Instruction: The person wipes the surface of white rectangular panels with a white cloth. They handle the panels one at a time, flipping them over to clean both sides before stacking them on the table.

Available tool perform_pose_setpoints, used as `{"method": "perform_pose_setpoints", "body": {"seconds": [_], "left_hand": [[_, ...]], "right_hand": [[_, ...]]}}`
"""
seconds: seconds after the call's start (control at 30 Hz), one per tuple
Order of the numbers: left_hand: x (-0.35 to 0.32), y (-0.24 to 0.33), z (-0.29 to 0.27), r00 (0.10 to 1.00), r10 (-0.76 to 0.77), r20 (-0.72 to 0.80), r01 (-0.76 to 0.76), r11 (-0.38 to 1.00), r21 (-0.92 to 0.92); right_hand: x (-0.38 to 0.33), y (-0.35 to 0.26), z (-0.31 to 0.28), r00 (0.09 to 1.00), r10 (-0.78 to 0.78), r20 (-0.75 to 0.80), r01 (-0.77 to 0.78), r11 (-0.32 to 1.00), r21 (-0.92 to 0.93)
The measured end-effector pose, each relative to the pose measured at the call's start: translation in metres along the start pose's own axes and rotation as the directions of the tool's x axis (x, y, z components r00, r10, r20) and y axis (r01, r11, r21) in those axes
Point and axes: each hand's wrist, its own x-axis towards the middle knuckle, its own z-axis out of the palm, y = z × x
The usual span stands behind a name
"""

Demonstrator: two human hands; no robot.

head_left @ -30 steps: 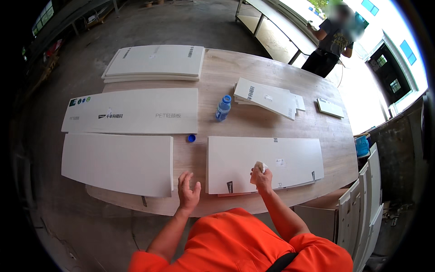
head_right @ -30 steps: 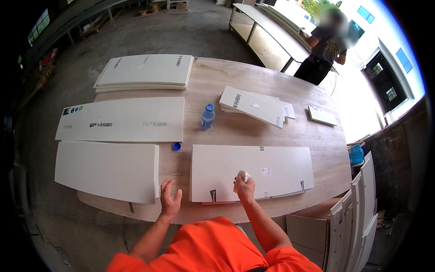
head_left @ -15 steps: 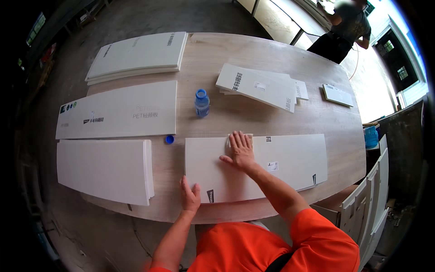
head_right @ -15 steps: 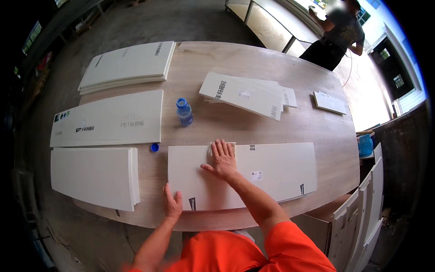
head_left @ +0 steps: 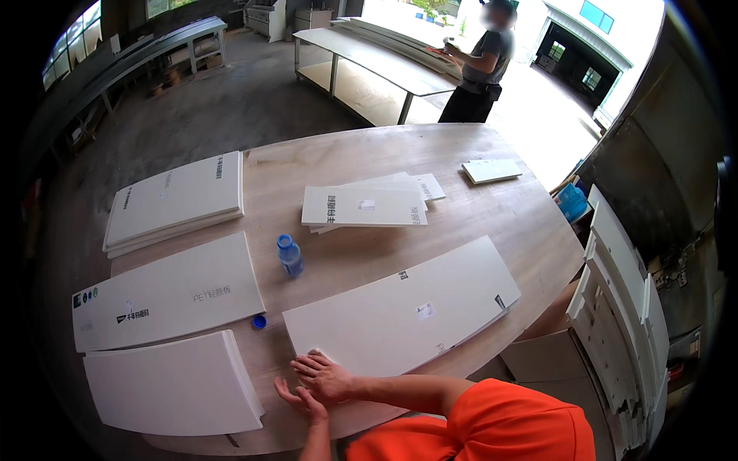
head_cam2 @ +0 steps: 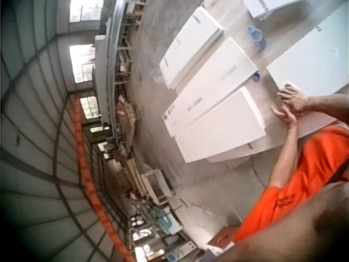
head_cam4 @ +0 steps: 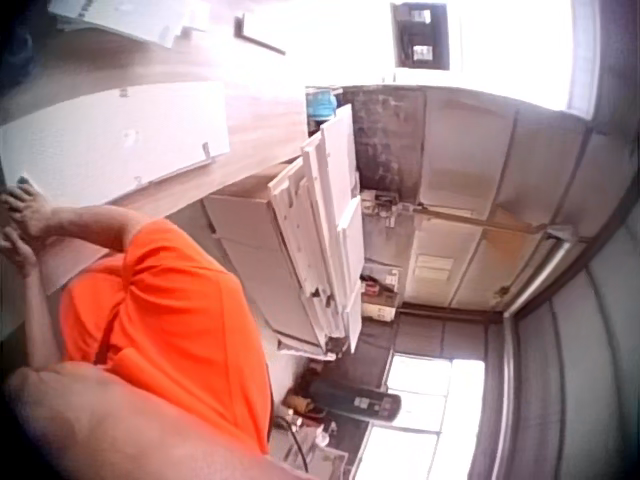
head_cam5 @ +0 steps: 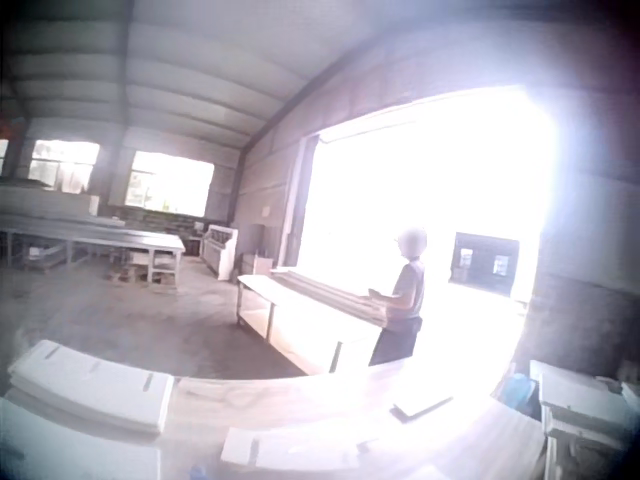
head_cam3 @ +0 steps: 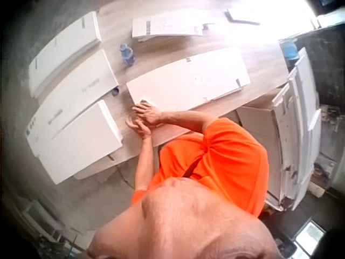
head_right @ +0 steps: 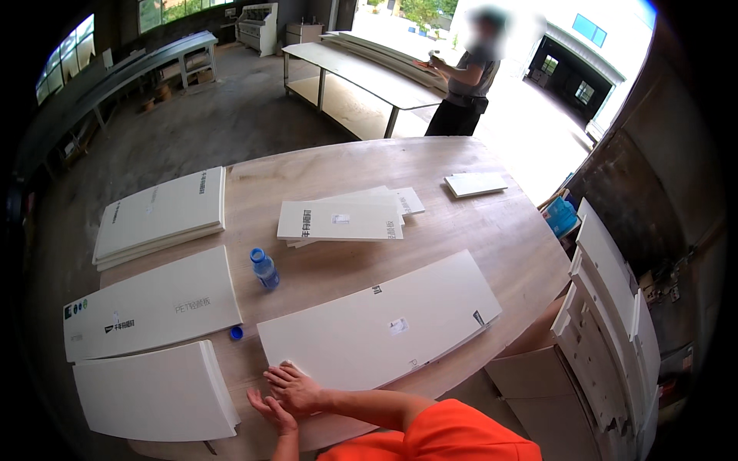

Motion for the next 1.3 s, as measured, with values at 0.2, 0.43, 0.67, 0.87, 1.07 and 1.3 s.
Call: {"method": "perform_pose_setpoints", "body": {"seconds": [0.2,0.43,0.67,0.87,1.07,1.3], "left_hand": [[0.01,0.02,-0.052,0.994,0.038,0.099,-0.043,0.998,0.054],[0.049,0.025,0.002,0.946,0.194,0.261,-0.259,0.935,0.241],[0.043,0.043,0.115,0.71,0.407,0.575,-0.689,0.569,0.448],[0.041,0.045,0.122,0.646,0.397,0.652,-0.763,0.377,0.526],[0.038,0.053,0.134,0.619,0.391,0.681,-0.785,0.336,0.52],[0.036,0.06,0.137,0.645,0.345,0.682,-0.763,0.331,0.555]], "right_hand": [[0.044,0.012,0.013,0.919,0.252,-0.303,-0.297,0.949,-0.111],[-0.073,-0.066,0.058,0.957,0.194,-0.216,-0.186,0.981,0.057],[-0.222,0.043,0.007,0.661,0.705,-0.258,-0.716,0.695,0.065],[-0.369,0.202,-0.039,0.238,0.899,-0.367,-0.936,0.314,0.163],[-0.413,0.313,-0.096,-0.181,0.906,-0.382,-0.972,-0.105,0.212],[-0.26,0.332,-0.117,0.57,0.782,-0.252,-0.787,0.608,0.109]]}}
